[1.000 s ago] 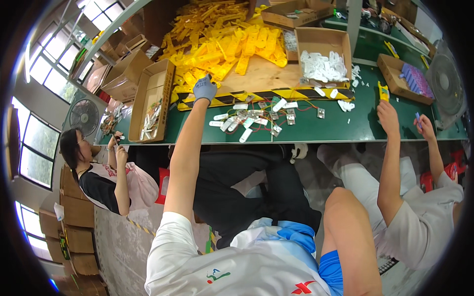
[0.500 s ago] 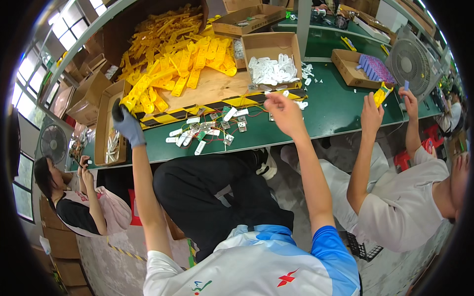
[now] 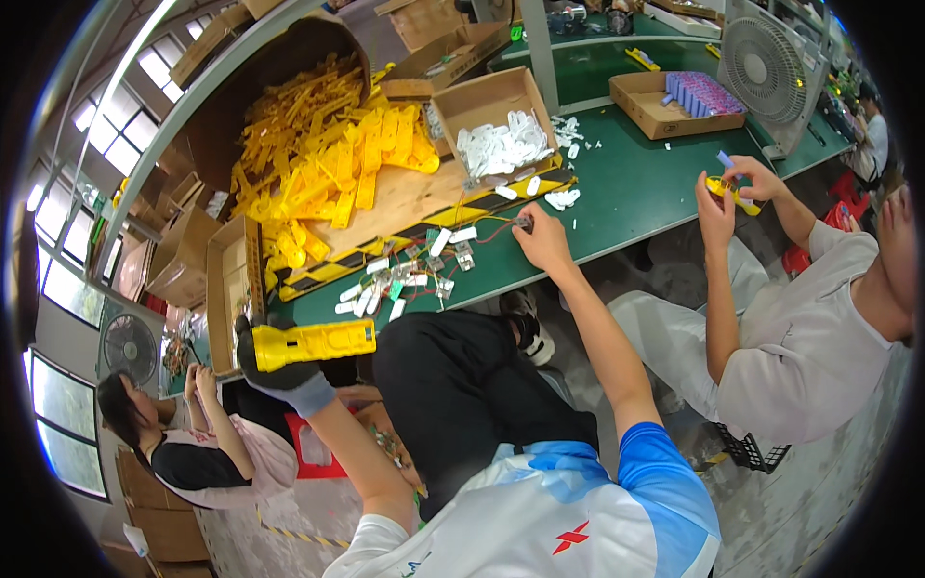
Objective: The person assembles circuit boards into yellow plastic housings by hand.
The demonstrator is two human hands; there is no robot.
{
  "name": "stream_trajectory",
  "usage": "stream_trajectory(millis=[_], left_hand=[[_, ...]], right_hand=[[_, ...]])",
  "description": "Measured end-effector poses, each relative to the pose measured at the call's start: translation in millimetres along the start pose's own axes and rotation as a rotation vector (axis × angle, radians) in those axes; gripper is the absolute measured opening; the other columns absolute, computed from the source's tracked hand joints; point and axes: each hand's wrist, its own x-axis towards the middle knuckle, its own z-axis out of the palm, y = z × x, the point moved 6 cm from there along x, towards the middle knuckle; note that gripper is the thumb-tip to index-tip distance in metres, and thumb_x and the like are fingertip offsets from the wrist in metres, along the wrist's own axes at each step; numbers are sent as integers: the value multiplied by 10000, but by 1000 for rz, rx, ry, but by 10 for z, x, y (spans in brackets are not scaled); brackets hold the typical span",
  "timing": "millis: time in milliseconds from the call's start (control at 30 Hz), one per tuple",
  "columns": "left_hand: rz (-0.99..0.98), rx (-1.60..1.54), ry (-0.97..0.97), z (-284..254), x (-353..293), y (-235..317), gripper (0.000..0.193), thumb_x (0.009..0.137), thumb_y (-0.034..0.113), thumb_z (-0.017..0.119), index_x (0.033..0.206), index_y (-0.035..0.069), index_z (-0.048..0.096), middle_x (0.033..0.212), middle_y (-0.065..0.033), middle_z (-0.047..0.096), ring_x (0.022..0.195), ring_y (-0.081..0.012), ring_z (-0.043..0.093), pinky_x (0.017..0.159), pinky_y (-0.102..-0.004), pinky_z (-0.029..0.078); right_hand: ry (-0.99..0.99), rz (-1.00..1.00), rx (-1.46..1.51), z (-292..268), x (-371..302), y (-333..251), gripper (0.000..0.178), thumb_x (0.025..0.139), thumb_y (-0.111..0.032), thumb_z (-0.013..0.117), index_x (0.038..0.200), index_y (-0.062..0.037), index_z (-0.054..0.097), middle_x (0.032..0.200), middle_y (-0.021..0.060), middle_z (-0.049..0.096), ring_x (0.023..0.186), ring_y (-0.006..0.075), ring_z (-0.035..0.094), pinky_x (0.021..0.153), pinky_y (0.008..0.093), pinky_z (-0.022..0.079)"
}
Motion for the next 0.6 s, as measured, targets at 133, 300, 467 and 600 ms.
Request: stream_trajectory(millis=[133, 300, 467, 600], left_hand=[[-131, 46, -112, -56, 23, -94, 475, 992, 434, 427, 1195, 24, 552, 860, -124, 615, 694, -251, 594, 630, -371, 511], [-111, 52, 95, 9, 58, -205, 714, 964, 628, 329, 1313, 25, 482, 819, -119, 585, 637, -216, 538, 597, -323, 456], [-111, 155, -77, 70, -33, -660, 754, 957, 629, 317, 1423, 39, 371, 807, -118, 584, 659, -205, 559, 599, -304, 473], [-219, 305, -84, -399, -552, -1024, 635, 954, 502, 504, 1371, 34, 404, 849, -105, 597, 740, -224, 606, 706, -353, 513]], right_hand=[[170, 66, 78, -202, -253, 56, 253, 817, -156, 679, 1027, -53, 583, 804, 146, 680, 748, 339, 660, 693, 420, 507], [80, 150, -243, -264, -529, -323, 442, 781, -201, 718, 1182, -104, 560, 1002, 138, 670, 946, 301, 627, 862, 432, 481], [86, -328, -453, -41, -232, -762, 628, 771, -292, 758, 1304, -46, 535, 1350, 217, 493, 1246, 396, 449, 1035, 472, 378], [-209, -398, -636, 463, -386, -575, 649, 860, -497, 621, 1290, -16, 560, 1345, 137, 552, 1278, 341, 461, 1074, 450, 364]])
